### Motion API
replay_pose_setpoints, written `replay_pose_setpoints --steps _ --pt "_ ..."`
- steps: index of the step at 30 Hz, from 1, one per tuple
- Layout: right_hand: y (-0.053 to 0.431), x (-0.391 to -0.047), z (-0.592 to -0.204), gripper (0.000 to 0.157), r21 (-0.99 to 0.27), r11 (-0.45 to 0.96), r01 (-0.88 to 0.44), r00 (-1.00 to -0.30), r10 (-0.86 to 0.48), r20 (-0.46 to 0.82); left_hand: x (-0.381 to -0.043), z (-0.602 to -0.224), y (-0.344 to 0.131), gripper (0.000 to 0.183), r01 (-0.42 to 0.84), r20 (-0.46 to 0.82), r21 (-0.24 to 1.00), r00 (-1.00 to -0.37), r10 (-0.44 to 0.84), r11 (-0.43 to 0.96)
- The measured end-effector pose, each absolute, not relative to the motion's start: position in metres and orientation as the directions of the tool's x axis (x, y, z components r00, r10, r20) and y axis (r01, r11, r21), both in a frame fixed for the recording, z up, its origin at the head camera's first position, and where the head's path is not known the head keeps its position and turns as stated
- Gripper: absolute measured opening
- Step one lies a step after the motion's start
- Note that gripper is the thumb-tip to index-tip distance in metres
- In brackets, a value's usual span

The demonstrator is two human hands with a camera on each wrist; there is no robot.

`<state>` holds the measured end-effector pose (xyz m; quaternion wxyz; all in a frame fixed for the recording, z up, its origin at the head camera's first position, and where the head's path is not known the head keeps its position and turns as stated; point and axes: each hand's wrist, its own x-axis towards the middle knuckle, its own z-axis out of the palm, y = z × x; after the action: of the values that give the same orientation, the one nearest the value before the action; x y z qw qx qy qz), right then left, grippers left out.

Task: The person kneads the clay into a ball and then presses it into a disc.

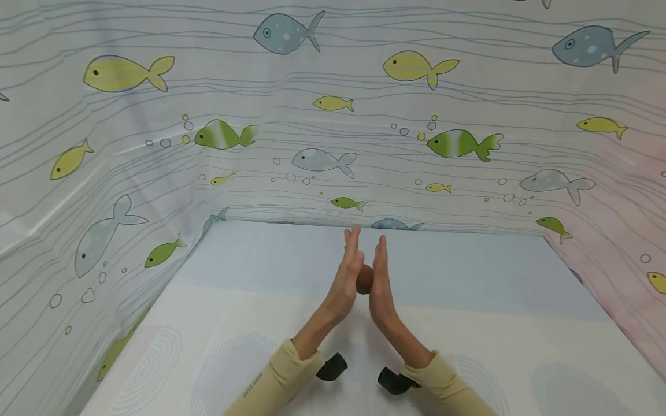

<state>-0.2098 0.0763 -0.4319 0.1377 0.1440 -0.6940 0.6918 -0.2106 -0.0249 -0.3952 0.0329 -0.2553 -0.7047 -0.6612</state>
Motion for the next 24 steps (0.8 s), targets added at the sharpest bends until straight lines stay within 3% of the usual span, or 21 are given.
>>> replay_pose_setpoints --steps 8,18,24 --pt "0.070 -0.195 -0.438 0.054 -0.895 0.001 -0.446 -0.893 -0.062 0.445 -0.219 -0.393 -0.027 0.069 0.405 0.391 0.914 -0.876 0.284 -0.008" --pt "0.064 -0.181 -0.427 0.057 -0.895 0.037 -0.445 -0.894 -0.073 0.442 -0.226 -0.399 -0.026 0.066 0.405 0.400 0.913 -0.869 0.291 -0.045" --pt "0.064 -0.178 -0.421 0.061 -0.889 -0.022 -0.458 -0.885 -0.076 0.459 -0.227 -0.405 -0.027 0.067 0.380 0.369 0.925 -0.876 0.312 -0.025"
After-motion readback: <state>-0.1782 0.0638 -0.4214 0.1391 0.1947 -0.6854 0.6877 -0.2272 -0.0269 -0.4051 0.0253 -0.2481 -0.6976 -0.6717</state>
